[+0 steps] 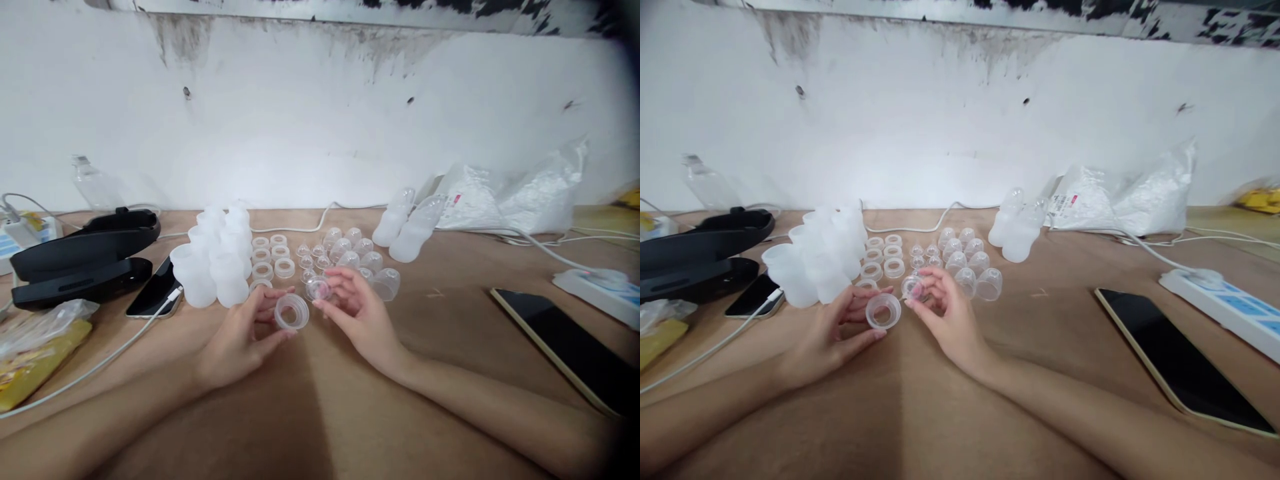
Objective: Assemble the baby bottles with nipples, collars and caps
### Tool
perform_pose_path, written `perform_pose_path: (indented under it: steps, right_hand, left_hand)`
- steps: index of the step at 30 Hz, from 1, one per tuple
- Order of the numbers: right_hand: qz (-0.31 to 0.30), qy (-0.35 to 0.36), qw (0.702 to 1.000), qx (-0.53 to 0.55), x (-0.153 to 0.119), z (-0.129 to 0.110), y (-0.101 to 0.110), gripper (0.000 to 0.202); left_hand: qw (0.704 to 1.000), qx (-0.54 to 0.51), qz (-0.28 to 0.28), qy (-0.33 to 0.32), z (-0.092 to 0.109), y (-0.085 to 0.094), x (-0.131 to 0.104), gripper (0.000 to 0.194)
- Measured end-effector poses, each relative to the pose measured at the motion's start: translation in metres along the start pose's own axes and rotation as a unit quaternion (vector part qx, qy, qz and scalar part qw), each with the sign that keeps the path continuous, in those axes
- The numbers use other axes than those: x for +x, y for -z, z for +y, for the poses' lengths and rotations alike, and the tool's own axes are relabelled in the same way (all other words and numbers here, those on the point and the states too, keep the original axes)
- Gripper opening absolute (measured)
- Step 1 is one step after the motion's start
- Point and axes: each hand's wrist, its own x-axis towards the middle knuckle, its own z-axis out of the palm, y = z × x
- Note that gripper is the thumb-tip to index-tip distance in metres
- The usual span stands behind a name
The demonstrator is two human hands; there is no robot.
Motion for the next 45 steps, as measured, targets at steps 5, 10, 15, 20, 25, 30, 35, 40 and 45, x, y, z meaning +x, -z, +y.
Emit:
perform_pose_path:
  steps: [5,10,15,20,25,30,35,40,45]
  right_hand:
    - [0.006,-0.056,0.998,0.022,0.000,0.001,0.000,0.023]
    - [0.006,0.067,0.993,-0.096,-0.003,-0.002,0.007,0.029]
    - [-0.096,0.331,0.898,-0.274,-0.004,-0.009,0.007,0.040]
    - [-0.168,0.387,0.843,-0.334,-0.005,-0.013,0.003,0.037]
    - [-0.146,0.316,0.900,-0.264,-0.010,-0.012,0.002,0.035]
    - [-0.134,0.011,0.989,-0.055,-0.007,-0.010,-0.007,0.025]
    - [-0.167,-0.124,0.974,0.092,-0.001,-0.004,-0.012,0.021]
    - [-0.137,-0.111,0.984,0.001,-0.009,-0.007,-0.010,0.015]
    - [-0.134,-0.019,0.984,-0.117,-0.016,-0.011,-0.011,0.005]
  left_hand:
    - [0.999,0.021,-0.020,0.024,0.005,0.001,0.000,0.035]
    - [0.999,0.017,-0.021,0.019,0.006,0.001,0.001,0.033]
    - [0.999,0.039,-0.014,-0.019,0.003,0.001,0.001,0.032]
    - [0.996,0.050,-0.002,-0.073,-0.002,-0.001,0.001,0.031]
    - [0.997,0.025,-0.004,-0.077,-0.005,-0.001,0.000,0.038]
    - [0.993,0.071,0.004,-0.091,-0.003,0.001,0.002,0.043]
    - [0.985,0.132,-0.018,-0.107,0.001,0.000,0.006,0.042]
    - [0.979,0.194,0.024,-0.058,0.012,-0.005,0.006,0.021]
    - [0.988,0.152,0.004,0.006,0.013,-0.014,0.004,0.009]
